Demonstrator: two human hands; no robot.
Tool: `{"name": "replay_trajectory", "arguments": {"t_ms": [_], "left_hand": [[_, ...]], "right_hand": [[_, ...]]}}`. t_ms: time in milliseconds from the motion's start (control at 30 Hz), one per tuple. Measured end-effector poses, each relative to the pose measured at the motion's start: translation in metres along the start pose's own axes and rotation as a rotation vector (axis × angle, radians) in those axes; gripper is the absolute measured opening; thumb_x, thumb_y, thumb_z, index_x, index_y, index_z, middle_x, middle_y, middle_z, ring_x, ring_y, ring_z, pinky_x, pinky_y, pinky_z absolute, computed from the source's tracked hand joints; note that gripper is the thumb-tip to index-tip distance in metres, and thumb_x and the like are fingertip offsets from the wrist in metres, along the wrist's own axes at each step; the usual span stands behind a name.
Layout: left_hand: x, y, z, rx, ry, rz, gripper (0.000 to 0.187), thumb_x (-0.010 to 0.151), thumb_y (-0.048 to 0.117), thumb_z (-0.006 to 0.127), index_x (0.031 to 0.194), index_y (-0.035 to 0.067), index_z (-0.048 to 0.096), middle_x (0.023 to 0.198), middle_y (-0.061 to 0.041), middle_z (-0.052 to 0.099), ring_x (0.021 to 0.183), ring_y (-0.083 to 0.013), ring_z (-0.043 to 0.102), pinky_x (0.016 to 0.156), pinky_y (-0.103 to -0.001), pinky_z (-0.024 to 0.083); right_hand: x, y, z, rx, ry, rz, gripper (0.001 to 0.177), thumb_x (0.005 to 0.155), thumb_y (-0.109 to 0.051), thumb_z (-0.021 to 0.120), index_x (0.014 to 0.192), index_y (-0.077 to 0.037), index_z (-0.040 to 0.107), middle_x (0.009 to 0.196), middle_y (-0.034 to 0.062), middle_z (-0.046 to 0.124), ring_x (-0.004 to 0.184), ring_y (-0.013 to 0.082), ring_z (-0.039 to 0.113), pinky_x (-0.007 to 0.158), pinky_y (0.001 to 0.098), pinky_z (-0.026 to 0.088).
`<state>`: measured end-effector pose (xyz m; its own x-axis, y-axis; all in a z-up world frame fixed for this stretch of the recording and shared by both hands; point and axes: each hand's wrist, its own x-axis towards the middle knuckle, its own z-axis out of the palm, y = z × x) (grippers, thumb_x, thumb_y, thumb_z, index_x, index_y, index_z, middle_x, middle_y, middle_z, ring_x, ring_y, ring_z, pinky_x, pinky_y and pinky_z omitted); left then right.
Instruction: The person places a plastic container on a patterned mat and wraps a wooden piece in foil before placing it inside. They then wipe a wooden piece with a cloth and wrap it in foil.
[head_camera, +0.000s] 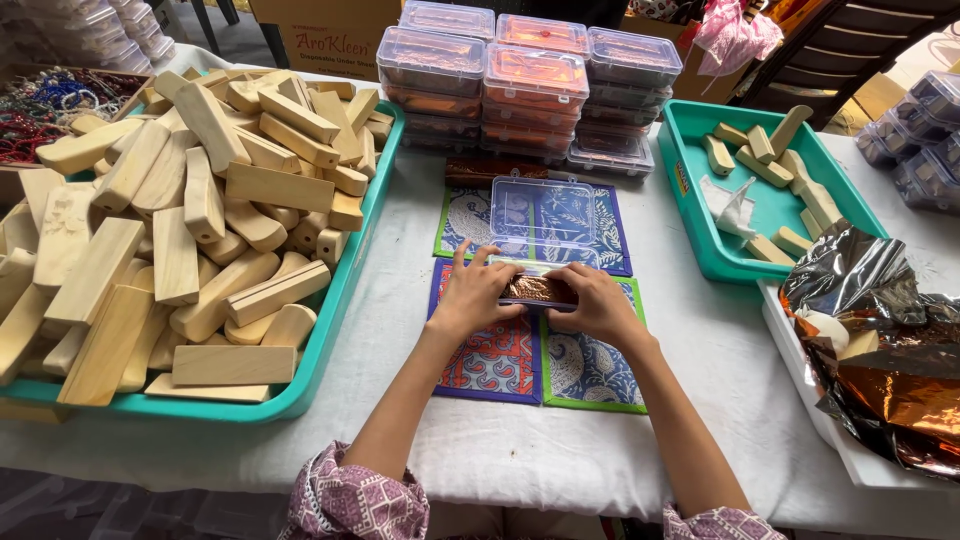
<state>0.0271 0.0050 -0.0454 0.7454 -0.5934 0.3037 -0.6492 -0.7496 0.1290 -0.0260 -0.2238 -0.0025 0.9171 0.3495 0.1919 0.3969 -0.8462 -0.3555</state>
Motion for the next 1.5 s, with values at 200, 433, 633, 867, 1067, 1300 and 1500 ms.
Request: {"name": "replay_trajectory", "arguments": {"t_ms": [200,433,633,867,1067,1300,1500], "left_hand": [[0.001,-0.004,0.018,0.065,-0.052,-0.020,0.081,0.081,0.072,0.064,0.142,0.020,0.059,0.133,-0.005,0.064,0.151,-0.0264,0.029,0.127,-0.062,0.007],[0.010,-0.018,0.017,-0.052,0.408,-0.013,0.094,0.084,0.076,0.047,0.149,0.007,0.051,0.152,-0.023,0.027,0.147,-0.0373,0.017,0.115,-0.060,0.018],[0.071,-0.075,0.017,-0.336,0.469,-0.468,0.045,0.103,0.033,0.056,0.144,0.018,0.055,0.147,-0.003,0.053,0.149,-0.0254,0.037,0.118,-0.049,0.036],[0.150,-0.130,0.071,0.176,0.246,-0.270,0.064,0.084,0.010,0.073,0.144,0.021,0.054,0.150,0.002,0.052,0.147,-0.0241,0.037,0.114,-0.055,0.034],[0.191,-0.145,0.086,0.066,0.074,-0.265,0.080,0.079,0.024,0.084,0.150,0.021,0.047,0.149,-0.001,0.051,0.143,-0.0253,0.038,0.110,-0.060,0.035],[0.214,-0.156,0.080,0.292,0.023,-0.269,0.069,0.071,0.028,0.089,0.134,0.020,0.063,0.129,-0.008,0.060,0.122,-0.0265,0.055,0.105,-0.057,0.039],[0.190,-0.150,0.047,0.315,0.012,-0.324,0.064,0.058,0.053,0.093,0.109,0.018,0.076,0.120,-0.005,0.065,0.112,-0.0233,0.063,0.098,-0.049,0.044]], "right_hand": [[0.001,0.000,0.001,-0.039,-0.012,0.025,0.063,0.072,-0.034,0.085,0.128,-0.015,0.064,0.114,0.0046,0.069,0.112,0.0236,0.060,0.105,0.0412,0.041],[-0.001,0.005,0.005,-0.024,-0.018,0.017,0.060,0.074,-0.038,0.084,0.126,-0.016,0.063,0.114,0.0037,0.069,0.112,0.0211,0.061,0.106,0.0402,0.037],[0.001,0.002,0.003,-0.034,-0.026,0.026,0.057,0.076,-0.039,0.081,0.125,-0.016,0.064,0.110,0.0032,0.068,0.109,0.0204,0.059,0.106,0.0392,0.037],[0.000,0.005,0.004,-0.033,-0.012,-0.002,0.058,0.073,-0.036,0.083,0.123,-0.012,0.064,0.111,0.0043,0.066,0.109,0.0215,0.058,0.103,0.0389,0.038],[0.002,0.001,-0.006,-0.014,-0.043,0.035,0.057,0.073,-0.036,0.082,0.122,-0.012,0.065,0.110,0.0044,0.066,0.106,0.0217,0.058,0.103,0.0377,0.040],[0.004,-0.001,-0.007,0.021,-0.009,-0.008,0.054,0.073,-0.032,0.081,0.119,-0.009,0.065,0.107,0.0063,0.066,0.104,0.0231,0.060,0.104,0.0389,0.042],[0.002,0.002,-0.003,0.016,-0.001,-0.016,0.054,0.073,-0.033,0.079,0.120,-0.011,0.066,0.108,0.0058,0.066,0.104,0.0223,0.060,0.104,0.0384,0.042]]}}
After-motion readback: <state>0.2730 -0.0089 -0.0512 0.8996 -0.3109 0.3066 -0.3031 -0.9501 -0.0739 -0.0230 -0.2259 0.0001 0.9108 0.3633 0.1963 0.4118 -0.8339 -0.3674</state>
